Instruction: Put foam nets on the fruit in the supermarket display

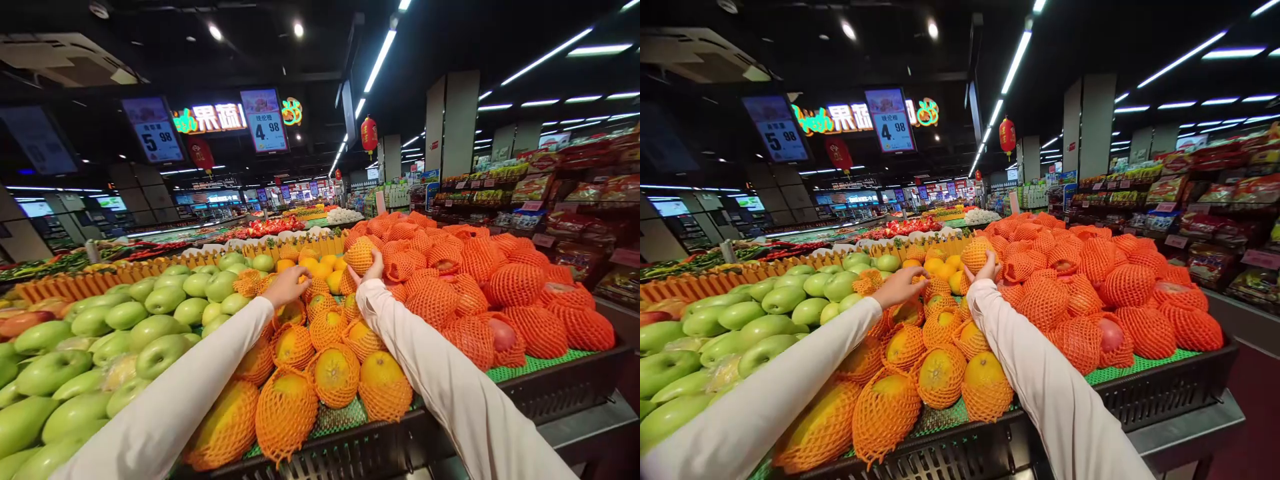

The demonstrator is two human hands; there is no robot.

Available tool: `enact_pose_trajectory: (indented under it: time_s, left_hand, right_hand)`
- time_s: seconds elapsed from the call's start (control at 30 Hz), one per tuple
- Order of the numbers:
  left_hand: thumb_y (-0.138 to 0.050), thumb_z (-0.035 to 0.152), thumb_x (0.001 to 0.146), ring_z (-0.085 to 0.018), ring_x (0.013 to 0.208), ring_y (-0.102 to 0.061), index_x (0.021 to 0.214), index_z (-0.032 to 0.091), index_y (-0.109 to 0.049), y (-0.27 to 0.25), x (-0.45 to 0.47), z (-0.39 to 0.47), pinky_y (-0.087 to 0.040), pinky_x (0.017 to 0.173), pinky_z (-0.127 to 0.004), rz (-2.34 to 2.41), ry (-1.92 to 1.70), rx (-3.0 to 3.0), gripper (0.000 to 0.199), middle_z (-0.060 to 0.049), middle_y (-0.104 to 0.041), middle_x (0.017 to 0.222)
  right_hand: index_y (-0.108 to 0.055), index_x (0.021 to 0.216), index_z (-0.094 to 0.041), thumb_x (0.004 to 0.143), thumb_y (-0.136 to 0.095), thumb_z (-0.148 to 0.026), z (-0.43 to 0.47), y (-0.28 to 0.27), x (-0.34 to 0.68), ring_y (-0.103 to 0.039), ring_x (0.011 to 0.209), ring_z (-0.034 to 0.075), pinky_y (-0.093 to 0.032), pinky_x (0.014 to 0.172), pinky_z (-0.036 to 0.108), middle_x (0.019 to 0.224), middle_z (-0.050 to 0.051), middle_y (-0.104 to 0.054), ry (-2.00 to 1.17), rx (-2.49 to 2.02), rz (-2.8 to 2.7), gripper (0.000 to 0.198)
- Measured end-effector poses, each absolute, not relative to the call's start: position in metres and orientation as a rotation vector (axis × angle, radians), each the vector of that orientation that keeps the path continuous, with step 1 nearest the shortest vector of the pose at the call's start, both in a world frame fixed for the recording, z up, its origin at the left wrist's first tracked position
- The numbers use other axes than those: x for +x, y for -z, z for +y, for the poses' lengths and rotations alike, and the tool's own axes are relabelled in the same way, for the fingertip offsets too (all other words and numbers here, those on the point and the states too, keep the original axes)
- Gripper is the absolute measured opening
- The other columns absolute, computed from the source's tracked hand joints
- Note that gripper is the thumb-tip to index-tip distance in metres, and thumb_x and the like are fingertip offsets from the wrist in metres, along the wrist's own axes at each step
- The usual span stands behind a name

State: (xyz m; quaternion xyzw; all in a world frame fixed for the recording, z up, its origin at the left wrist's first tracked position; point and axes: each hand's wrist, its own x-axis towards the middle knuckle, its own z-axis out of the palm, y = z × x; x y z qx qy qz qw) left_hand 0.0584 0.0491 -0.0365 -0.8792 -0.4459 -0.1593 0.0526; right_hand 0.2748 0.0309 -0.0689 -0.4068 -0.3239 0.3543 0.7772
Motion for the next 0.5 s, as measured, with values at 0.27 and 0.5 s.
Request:
enact_pose_trajectory:
  time_s: [0.27, 0.5]
  left_hand:
    - [-0.078, 0.03, 0.064, -0.036, 0.123, -0.06, 0.122, 0.016, -0.057, 0.065, 0.154, 0.097, -0.047, 0.101, -0.045, -1.376, 0.186, -2.665, 0.062, -0.018, -0.063, 0.133]
    - [-0.073, 0.039, 0.074, -0.04, 0.119, -0.057, 0.122, 0.013, -0.054, 0.081, 0.168, 0.098, -0.034, 0.105, -0.053, -1.382, 0.283, -2.518, 0.058, -0.023, -0.07, 0.115]
  right_hand:
    - [-0.039, 0.13, -0.04, 0.072, -0.056, -0.056, 0.028, 0.056, 0.276, -0.061, 0.118, 0.026, -0.065, 0.07, 0.039, 0.135, 0.007, -0.05, -0.947, -0.821, -0.26, 0.062]
    - [-0.037, 0.127, -0.036, 0.073, -0.048, -0.063, 0.041, 0.061, 0.281, -0.062, 0.114, 0.026, -0.063, 0.063, 0.038, 0.138, 0.008, -0.047, -0.949, -0.943, -0.396, 0.061]
